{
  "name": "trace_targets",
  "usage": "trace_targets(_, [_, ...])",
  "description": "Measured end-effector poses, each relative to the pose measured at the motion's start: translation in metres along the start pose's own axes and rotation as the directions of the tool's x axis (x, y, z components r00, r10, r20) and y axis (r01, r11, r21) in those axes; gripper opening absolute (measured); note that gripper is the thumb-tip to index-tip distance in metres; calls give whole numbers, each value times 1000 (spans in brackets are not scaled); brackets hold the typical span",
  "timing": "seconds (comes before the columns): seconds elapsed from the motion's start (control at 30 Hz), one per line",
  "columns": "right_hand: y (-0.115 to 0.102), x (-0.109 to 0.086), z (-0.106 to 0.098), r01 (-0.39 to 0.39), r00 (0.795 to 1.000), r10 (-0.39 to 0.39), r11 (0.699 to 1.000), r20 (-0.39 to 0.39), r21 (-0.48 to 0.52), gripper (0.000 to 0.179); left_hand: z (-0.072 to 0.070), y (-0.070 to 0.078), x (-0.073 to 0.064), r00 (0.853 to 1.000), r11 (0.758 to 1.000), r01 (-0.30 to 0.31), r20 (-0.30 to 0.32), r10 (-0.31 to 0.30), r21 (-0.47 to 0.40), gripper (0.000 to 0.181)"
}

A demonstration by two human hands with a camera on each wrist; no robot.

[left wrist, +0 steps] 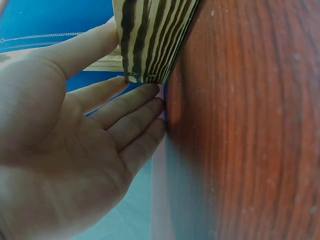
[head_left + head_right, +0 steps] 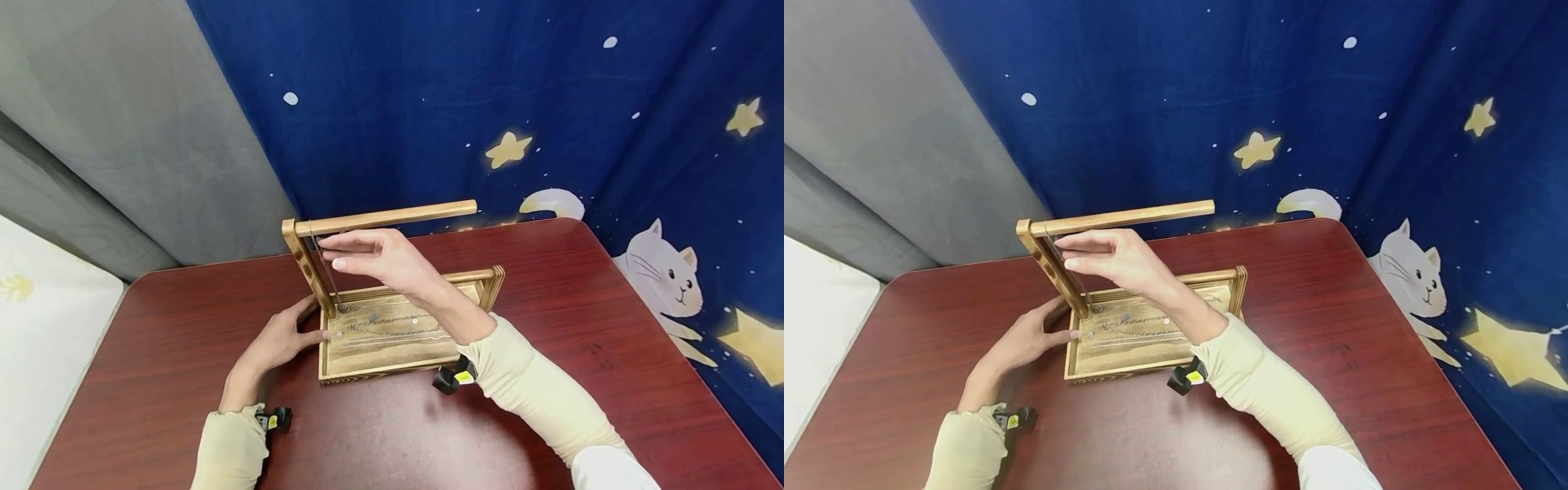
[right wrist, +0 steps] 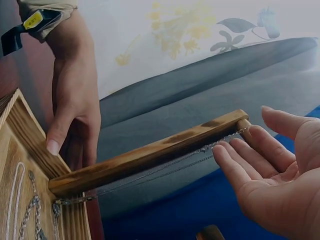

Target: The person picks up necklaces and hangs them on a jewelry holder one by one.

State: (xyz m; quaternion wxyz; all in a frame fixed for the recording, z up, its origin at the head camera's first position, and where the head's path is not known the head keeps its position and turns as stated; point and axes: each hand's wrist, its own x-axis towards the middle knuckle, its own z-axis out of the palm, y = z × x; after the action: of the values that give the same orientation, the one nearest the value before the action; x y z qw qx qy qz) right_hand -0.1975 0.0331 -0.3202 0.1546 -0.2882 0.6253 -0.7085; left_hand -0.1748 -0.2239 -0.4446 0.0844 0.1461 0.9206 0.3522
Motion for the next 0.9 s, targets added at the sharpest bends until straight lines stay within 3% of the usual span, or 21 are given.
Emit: trace_targets(0.9, [-2, -26, -27, -2, 1000, 1, 999, -28, -49, 39, 0, 0, 0, 1000, 1000, 15, 4, -15, -10, 79])
